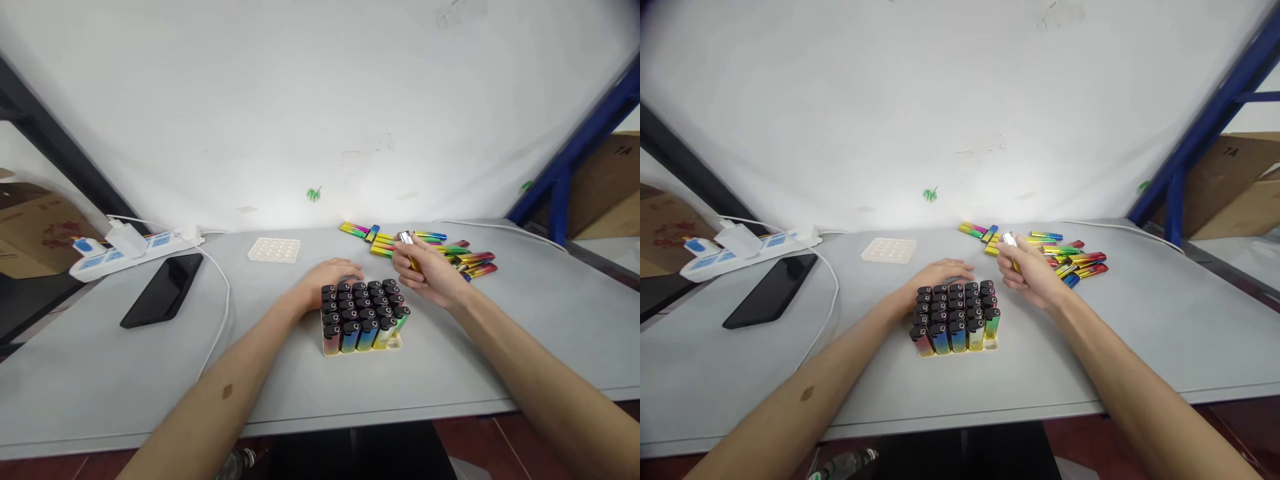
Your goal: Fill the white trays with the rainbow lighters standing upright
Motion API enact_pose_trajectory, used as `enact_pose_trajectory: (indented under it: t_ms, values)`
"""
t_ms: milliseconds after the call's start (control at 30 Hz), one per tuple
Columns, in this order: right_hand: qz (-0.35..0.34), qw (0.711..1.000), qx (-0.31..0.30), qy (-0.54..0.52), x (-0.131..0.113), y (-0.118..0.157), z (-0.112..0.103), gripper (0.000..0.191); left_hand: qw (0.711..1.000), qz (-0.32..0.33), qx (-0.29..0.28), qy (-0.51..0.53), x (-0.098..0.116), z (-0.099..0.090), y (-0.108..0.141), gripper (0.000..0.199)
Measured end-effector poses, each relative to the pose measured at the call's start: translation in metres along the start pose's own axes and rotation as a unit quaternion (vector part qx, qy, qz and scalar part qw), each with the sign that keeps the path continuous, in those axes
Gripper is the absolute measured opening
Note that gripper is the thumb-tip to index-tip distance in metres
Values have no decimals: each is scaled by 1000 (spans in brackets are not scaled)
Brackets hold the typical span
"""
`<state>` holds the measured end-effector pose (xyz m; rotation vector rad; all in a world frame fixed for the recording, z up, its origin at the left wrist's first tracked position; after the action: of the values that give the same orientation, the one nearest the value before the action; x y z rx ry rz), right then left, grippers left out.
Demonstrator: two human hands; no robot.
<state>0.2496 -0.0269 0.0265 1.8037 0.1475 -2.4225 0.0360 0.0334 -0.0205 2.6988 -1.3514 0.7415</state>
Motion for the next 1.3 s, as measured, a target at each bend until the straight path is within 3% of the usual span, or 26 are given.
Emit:
enact_pose_trajectory:
  t_ms: [133, 333, 767, 1300]
  values:
    - [20, 1000, -2, -9, 3, -3, -1, 24, 1000, -2, 1, 6, -1, 1, 0, 27]
    - [65, 997, -2, -28, 7, -7, -5, 52, 1000, 0, 8, 10, -2, 2, 0, 29]
    - [78, 996, 29, 30, 7, -5, 0, 43, 1000, -11, -7, 7, 4, -4, 2, 28]
    - [66, 997, 30, 23, 8, -4, 1, 50, 1000, -10, -4, 7, 6, -4, 2, 28]
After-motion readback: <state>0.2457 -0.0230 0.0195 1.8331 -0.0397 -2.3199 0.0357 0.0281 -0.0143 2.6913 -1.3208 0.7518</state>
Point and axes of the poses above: each hand's wrist, its own y-axis away from the middle knuckle, its own z-axis out of the palm, x = y × z, the point moved 1 cm from there along -y, towards the middle knuckle, and after that the axes turned 1 degree about -z, right-handed, at the moved point
